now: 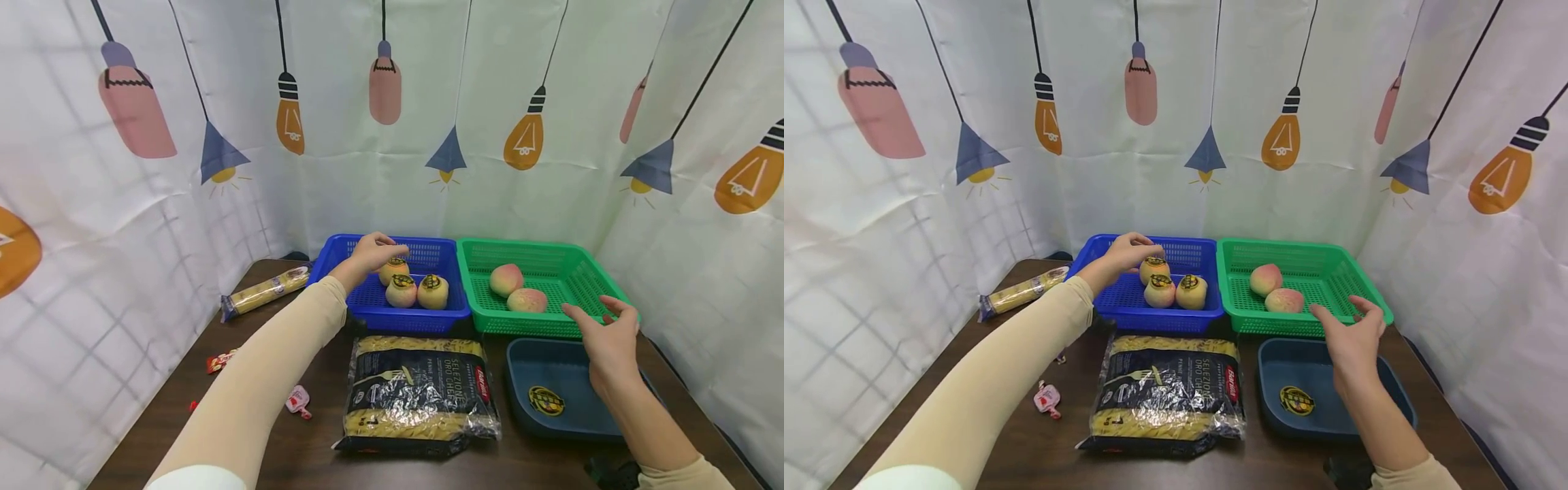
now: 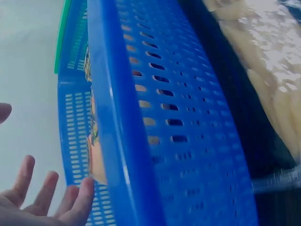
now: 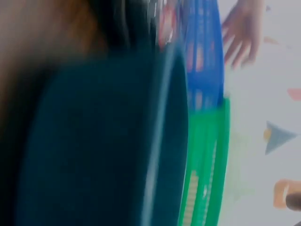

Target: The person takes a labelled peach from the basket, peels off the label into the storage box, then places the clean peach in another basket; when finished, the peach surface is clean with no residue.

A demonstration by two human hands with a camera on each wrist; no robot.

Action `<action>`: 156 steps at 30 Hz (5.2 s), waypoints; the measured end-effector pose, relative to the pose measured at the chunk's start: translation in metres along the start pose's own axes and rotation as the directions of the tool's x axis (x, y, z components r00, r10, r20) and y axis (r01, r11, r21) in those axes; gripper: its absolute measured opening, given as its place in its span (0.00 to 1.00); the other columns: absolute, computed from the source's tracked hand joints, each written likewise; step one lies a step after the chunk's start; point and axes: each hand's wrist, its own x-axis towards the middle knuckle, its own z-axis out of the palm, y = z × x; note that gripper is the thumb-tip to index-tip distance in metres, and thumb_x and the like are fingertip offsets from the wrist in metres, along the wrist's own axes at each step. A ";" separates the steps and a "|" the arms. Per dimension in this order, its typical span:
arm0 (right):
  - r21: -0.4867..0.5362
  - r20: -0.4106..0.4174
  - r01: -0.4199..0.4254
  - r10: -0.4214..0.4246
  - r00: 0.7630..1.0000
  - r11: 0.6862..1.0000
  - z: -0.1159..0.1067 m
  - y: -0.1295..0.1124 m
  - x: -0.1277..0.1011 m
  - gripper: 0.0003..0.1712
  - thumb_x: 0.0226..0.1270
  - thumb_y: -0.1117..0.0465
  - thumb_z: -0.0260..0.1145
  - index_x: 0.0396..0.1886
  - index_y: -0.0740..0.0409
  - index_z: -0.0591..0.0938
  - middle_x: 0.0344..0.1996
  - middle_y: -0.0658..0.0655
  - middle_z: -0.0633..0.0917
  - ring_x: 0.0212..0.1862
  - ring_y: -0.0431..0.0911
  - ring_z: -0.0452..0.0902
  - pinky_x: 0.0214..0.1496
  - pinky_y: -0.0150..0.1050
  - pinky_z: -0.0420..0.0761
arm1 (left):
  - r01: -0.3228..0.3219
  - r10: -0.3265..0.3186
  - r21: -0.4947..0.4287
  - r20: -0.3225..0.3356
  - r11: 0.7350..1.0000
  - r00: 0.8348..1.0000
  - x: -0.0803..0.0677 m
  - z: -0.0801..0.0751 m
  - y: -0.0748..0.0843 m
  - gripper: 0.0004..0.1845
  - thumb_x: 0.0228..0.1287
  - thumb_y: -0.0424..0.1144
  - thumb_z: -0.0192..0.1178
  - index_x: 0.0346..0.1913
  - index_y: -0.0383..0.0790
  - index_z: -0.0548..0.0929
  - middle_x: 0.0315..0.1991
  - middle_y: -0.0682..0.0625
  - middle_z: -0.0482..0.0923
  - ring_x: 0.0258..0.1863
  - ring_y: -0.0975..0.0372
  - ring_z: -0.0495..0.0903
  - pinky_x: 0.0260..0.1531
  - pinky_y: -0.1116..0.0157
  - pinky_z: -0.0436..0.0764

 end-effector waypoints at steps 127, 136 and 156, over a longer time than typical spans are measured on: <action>0.460 0.162 -0.209 0.150 0.975 0.863 0.187 0.029 -0.047 0.40 0.83 0.64 0.68 0.86 0.70 0.64 0.85 0.68 0.65 0.87 0.59 0.65 0.87 0.48 0.70 | -0.052 0.038 -0.670 -0.036 0.741 0.999 -0.175 0.022 -0.062 0.29 0.73 0.35 0.70 0.75 0.47 0.79 0.69 0.42 0.78 0.58 0.51 0.88 0.53 0.49 0.94; 0.453 0.177 -0.206 0.139 0.974 0.867 0.186 0.030 -0.050 0.40 0.84 0.64 0.66 0.87 0.70 0.61 0.87 0.70 0.62 0.87 0.62 0.63 0.87 0.48 0.69 | -0.010 0.092 -0.628 0.098 0.778 0.991 -0.182 0.035 -0.077 0.42 0.66 0.29 0.75 0.81 0.47 0.71 0.67 0.41 0.77 0.57 0.54 0.88 0.58 0.52 0.92; 0.433 0.365 -0.274 0.111 0.924 0.859 0.158 0.022 -0.066 0.48 0.87 0.65 0.59 0.92 0.67 0.41 0.92 0.67 0.45 0.92 0.59 0.48 0.92 0.45 0.58 | -0.387 0.407 -0.366 -0.025 0.846 0.913 -0.194 0.051 -0.079 0.50 0.55 0.27 0.84 0.80 0.57 0.76 0.73 0.43 0.79 0.61 0.52 0.87 0.51 0.60 0.94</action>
